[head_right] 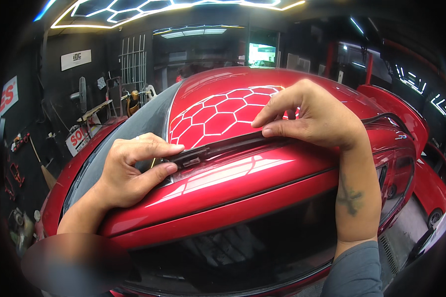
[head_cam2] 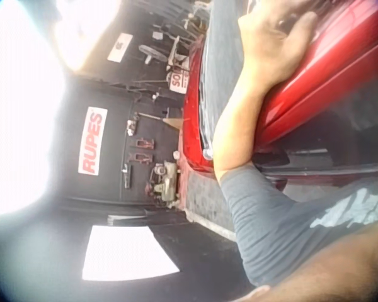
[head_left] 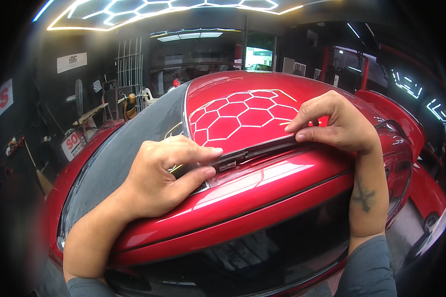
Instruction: The person installs a black rubber weather stripping along the roofline of a red car. They repeatedly press the strip into place, remove it to check fit, and reposition it along the edge.
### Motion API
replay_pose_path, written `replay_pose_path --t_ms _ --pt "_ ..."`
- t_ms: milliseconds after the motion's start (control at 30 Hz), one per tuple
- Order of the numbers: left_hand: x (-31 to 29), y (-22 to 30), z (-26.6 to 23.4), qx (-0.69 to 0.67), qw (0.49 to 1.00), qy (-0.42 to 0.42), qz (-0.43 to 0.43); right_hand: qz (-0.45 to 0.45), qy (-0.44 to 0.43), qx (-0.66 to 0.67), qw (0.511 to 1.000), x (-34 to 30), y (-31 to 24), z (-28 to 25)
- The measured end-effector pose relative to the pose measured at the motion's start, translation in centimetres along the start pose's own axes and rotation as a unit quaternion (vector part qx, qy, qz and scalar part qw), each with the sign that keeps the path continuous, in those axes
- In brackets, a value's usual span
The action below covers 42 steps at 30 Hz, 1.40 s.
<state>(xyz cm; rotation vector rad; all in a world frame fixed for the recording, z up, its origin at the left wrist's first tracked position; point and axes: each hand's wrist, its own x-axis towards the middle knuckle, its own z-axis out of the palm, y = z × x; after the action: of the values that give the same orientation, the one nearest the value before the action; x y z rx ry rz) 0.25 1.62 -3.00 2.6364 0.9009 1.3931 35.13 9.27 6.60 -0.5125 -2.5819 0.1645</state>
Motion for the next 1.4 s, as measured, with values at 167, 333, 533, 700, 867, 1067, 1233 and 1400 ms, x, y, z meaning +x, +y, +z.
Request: replay_pose_path --t_ms 167,333,533,700,867,1067,1233,1400 --pt "-0.1 -0.2 0.0 -0.011 1.000 -0.002 0.016 0.003 -0.022 -0.009 1.000 -0.1 -0.5 0.0" --pt "-0.3 -0.1 -0.4 0.001 1.000 -0.002 0.019 -0.020 -0.018 -0.019 0.999 0.2 -0.7 0.2" --pt "-0.2 0.2 -0.3 -0.050 0.998 -0.002 -0.041 0.002 0.014 -0.022 1.000 0.4 -0.9 0.8" --pt "-0.2 0.2 -0.3 -0.050 0.998 -0.004 -0.045 -0.011 0.021 -0.044 0.999 0.5 -0.5 1.1" --pt "-0.2 0.1 -0.4 -0.064 0.997 -0.008 -0.048 -0.026 0.019 -0.047 0.998 0.4 -0.7 0.8" --pt "0.0 0.1 -0.6 -0.069 0.997 -0.016 0.013 -0.020 -0.010 -0.024 0.999 -0.1 -1.5 0.0" --pt "0.0 0.2 -0.7 -0.067 0.997 -0.023 0.026 -0.019 -0.025 0.002 1.000 -0.2 -1.5 0.0" --pt "0.1 0.5 -0.6 -0.019 0.996 -0.019 0.080 -0.029 -0.026 0.015 0.999 -0.3 -1.3 0.1"
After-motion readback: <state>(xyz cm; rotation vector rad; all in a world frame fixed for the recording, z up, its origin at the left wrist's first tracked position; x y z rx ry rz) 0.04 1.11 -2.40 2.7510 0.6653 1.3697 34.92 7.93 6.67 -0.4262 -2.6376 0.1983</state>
